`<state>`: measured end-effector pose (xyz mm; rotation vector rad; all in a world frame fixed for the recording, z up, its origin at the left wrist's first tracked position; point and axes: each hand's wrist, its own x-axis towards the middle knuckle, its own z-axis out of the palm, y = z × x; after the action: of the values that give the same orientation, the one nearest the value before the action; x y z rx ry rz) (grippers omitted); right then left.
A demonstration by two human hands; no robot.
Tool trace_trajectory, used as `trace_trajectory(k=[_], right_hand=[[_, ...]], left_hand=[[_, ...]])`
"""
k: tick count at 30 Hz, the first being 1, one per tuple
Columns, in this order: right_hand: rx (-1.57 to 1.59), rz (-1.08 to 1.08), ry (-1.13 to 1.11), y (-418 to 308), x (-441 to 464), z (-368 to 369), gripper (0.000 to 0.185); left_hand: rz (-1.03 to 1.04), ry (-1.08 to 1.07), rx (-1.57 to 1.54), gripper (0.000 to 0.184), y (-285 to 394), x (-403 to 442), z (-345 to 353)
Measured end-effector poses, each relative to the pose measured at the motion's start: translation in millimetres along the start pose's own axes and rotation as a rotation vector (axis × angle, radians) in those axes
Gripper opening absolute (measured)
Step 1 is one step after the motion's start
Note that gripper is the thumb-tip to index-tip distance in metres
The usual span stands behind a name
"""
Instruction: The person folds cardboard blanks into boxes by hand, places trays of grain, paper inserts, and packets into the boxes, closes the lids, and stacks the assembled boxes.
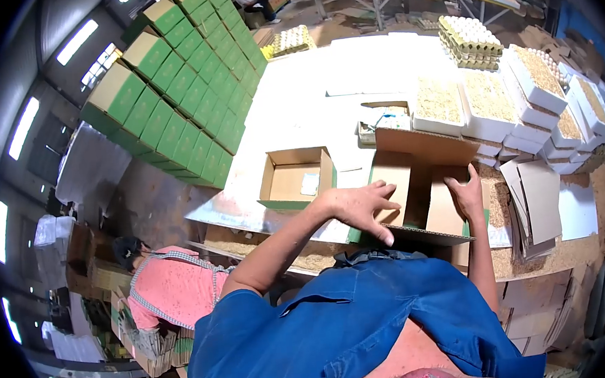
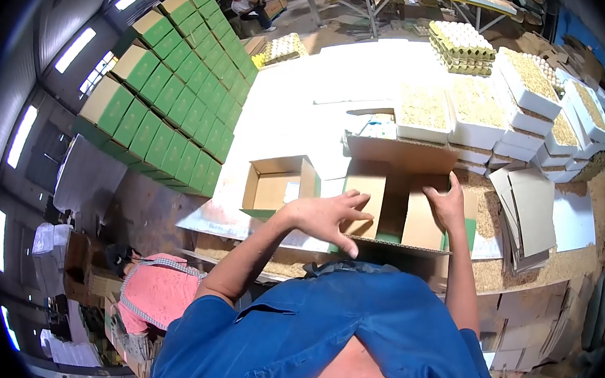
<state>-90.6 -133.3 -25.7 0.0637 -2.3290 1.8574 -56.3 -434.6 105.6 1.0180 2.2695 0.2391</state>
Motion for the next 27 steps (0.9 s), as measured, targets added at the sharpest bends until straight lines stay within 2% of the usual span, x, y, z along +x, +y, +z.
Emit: trace_trajectory(k=[1,2,4,5,6,8,9,10,11,12,13,14,15,16,18,20,21,22,24,26,27], right_hand=[[0.010,-0.003,0.007,6.5,3.0,1.1,0.052],[0.018,-0.004,0.014,17.1,6.0,1.4,0.051],[0.291,0.039,0.014,32.4,11.6,2.8,0.048],[0.257,0.023,-0.025,49.6,20.9,-1.3,0.046],[0.006,0.036,-0.037,26.1,17.3,-6.1,0.042],[0.190,0.025,-0.100,44.2,25.1,-13.6,0.041],[0.285,0.148,-0.156,59.1,30.9,-23.7,0.042],[0.147,0.299,-0.186,56.6,37.0,-41.5,0.042],[0.067,0.271,-0.052,33.9,34.4,-48.1,0.049],[0.031,0.185,-0.096,42.2,49.8,-67.7,0.055],[-0.116,0.004,-0.048,23.4,58.8,-76.8,0.057],[-0.085,-0.092,-0.041,11.0,68.9,-81.3,0.052],[0.070,-0.139,-0.115,2.5,82.0,-85.4,0.048],[0.144,-0.134,-0.087,-35.4,68.6,-64.9,0.044],[-0.006,-0.248,-0.150,-44.0,59.9,-44.8,0.037],[-0.272,-0.376,0.074,-45.5,27.8,-21.0,0.031],[-0.125,-0.350,0.085,-31.8,21.5,-26.5,0.028],[0.028,-0.315,0.070,-33.4,5.5,-27.3,0.025],[0.047,-0.099,-0.152,21.4,-11.7,-46.0,0.020],[-0.359,-0.484,0.049,12.6,-46.2,-13.4,0.017],[-0.245,-0.450,-0.034,10.9,-49.2,-25.3,0.018]], left_hand=[[0.054,0.164,0.099,0.094,1.8,-5.1,8.4],[0.056,0.160,0.097,0.094,-0.1,-2.4,5.7],[-0.206,0.141,-0.323,0.082,0.7,8.3,-7.2],[-0.220,0.371,-0.440,0.073,-20.5,23.4,8.1],[-0.342,0.519,-0.307,0.072,-21.5,32.6,10.6],[-0.248,0.784,-0.096,0.077,-23.9,41.0,27.1],[-0.257,0.800,-0.099,0.077,-29.9,47.7,31.2],[-0.262,0.898,-0.219,0.085,-36.5,53.0,41.7],[-0.281,1.004,-0.342,0.093,-45.2,57.8,56.1],[-0.293,0.996,-0.424,0.108,-58.9,69.9,71.0],[-0.243,1.026,-0.566,0.115,-60.1,72.0,77.6],[-0.234,1.055,-0.638,0.119,-52.9,67.6,76.7],[-0.234,1.113,-0.627,0.120,-49.5,67.6,79.8],[-0.239,1.151,-0.630,0.116,-43.2,66.4,78.6],[-0.233,1.182,-0.674,0.120,-40.5,65.5,77.8],[-0.220,1.194,-0.677,0.122,-37.8,60.7,73.9],[-0.258,1.175,-0.641,0.123,-36.2,57.7,72.9],[-0.234,1.224,-0.587,0.122,-38.8,60.9,79.5],[-0.276,1.121,-0.656,0.115,-34.4,54.7,74.1],[-0.224,1.120,-0.603,0.086,-43.6,64.0,81.6],[-0.231,1.126,-0.592,0.084,-40.7,61.7,77.9]])
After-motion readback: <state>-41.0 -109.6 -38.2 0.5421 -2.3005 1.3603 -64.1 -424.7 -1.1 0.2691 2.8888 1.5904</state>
